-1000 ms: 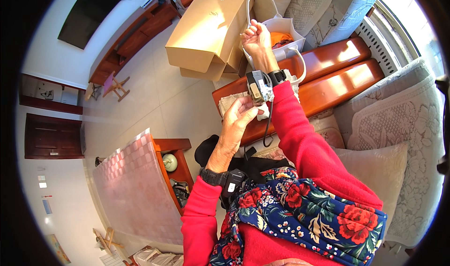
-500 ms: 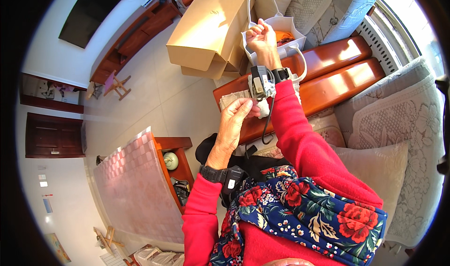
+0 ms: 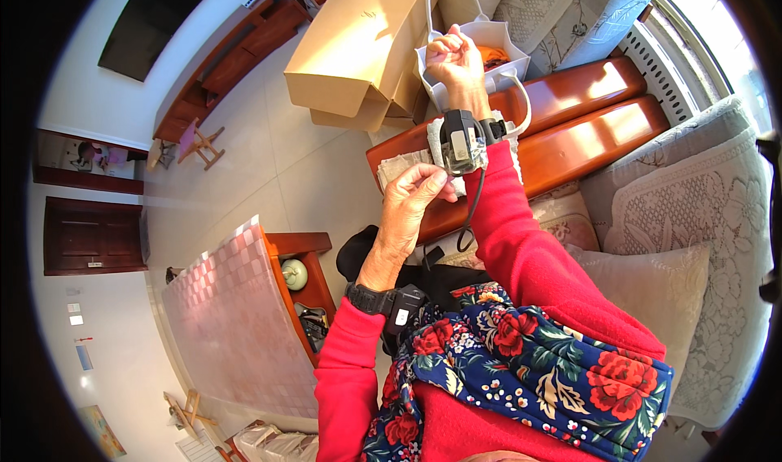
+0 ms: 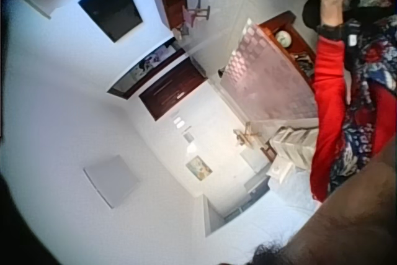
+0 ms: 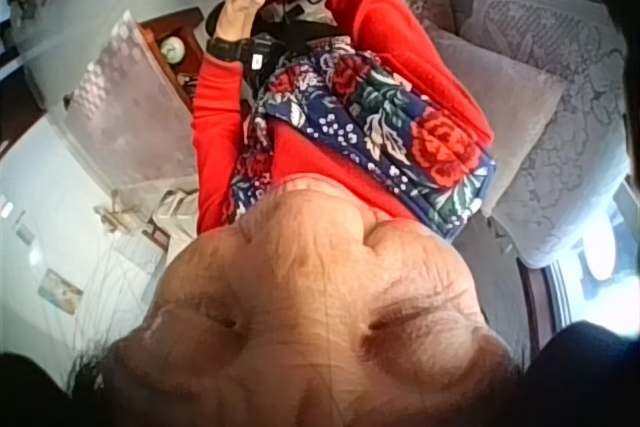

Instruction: The person wipes a wooden surface with a white cloth, repeatedly folding and refolding the cloth while cleaning. The person also adjusts the head-mounted camera strap multiple times during the task.

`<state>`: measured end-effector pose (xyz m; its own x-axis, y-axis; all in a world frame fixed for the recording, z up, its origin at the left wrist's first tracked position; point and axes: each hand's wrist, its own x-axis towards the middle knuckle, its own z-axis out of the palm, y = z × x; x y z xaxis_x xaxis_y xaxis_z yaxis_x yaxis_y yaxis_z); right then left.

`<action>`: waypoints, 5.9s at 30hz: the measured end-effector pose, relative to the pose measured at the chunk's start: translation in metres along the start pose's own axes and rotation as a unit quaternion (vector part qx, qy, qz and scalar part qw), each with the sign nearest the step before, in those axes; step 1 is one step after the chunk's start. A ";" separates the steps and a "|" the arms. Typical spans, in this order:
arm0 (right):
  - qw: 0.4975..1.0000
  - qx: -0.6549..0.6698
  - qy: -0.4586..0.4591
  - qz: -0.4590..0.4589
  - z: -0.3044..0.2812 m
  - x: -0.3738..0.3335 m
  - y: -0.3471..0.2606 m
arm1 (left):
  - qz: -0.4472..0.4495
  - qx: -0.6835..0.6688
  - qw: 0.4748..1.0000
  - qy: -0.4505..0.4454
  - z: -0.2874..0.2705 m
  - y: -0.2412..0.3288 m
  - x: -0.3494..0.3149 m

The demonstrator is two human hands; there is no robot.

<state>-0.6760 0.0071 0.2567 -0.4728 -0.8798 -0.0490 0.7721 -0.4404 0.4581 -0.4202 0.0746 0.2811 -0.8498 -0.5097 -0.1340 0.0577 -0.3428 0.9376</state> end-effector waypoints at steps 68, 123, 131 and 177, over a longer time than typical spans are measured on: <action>-0.123 -0.986 0.021 -0.114 -0.027 -0.215 -0.103 | 0.169 0.539 0.817 0.113 -0.064 -0.065 -0.013; -0.082 -0.988 0.035 -0.127 -0.004 -0.177 -0.183 | 0.104 0.442 0.887 -0.081 -0.087 -0.056 -0.030; -0.031 -0.994 -0.097 -0.027 -0.028 -0.196 -0.083 | 0.122 0.479 0.864 -0.097 -0.085 -0.053 -0.030; 0.869 -0.491 -0.051 -0.031 0.009 -0.005 0.094 | 0.033 0.120 0.991 0.053 -0.061 -0.019 -0.022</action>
<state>-0.6049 -0.0287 0.3079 -0.5221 -0.8510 0.0562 0.7099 -0.4702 -0.5243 -0.3710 0.0445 0.2465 -0.7878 -0.6092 -0.0909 -0.0256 -0.1150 0.9930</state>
